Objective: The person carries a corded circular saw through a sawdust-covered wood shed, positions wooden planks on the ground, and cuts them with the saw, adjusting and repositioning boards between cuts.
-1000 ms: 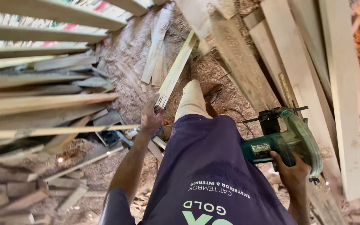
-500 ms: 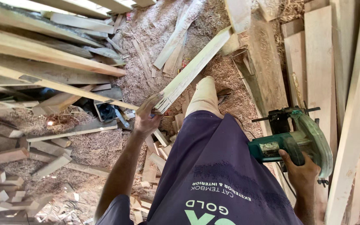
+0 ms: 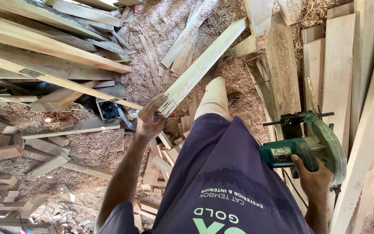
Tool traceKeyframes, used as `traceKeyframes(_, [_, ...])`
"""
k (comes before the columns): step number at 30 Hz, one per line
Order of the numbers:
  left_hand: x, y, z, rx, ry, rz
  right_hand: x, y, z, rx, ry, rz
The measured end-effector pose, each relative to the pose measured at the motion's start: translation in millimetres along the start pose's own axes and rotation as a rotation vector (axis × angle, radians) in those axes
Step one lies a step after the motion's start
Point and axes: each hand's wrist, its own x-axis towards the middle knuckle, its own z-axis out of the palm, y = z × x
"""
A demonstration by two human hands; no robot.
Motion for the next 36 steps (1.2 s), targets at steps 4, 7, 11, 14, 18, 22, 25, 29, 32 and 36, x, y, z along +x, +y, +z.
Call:
traceKeyframes(4, [1.5, -8.8, -1.1, -0.019, -0.023, -0.062, 1.7, -1.5, 0.4, -0.010, 0.001, -0.008])
traceKeyframes(7, [-0.6, -13.1, -2.9, 0.032, -0.018, 0.015, 0.8, -3.1, 1.2, -0.003, -0.009, 0.031])
traceKeyframes(11, [-2.3, -14.9, -0.7, 0.031, -0.022, -0.021, -1.2, -7.3, 1.7, 0.017, -0.005, 0.022])
traceKeyframes(14, [3.2, -12.9, 8.4, 0.055, -0.029, -0.134, -4.3, -12.7, 0.4, 0.036, -0.009, 0.044])
traceKeyframes(18, [29.1, -7.5, 45.5, 0.046, -0.108, -0.474, -11.0, -21.3, -1.7, 0.065, -0.014, 0.113])
traceKeyframes(22, [71.8, -6.9, 119.8, 0.174, 0.011, -0.651, -19.2, -24.9, -4.0, 0.035, 0.026, 0.115])
traceKeyframes(25, [103.2, -11.8, 181.7, 0.221, 0.215, -0.601, -27.3, -21.7, -4.3, 0.063, 0.026, 0.195])
traceKeyframes(29, [137.1, -10.8, 244.5, 0.273, 0.245, -0.694, -37.6, -13.1, -1.9, 0.121, 0.031, 0.236])
traceKeyframes(32, [164.2, 2.7, 283.6, 0.170, 0.195, -0.892, -47.4, -6.9, -0.7, 0.168, -0.009, 0.357])
traceKeyframes(36, [197.1, 24.6, 327.3, -0.097, 0.163, -1.024, -57.9, 0.7, 1.3, 0.222, 0.029, 0.403])
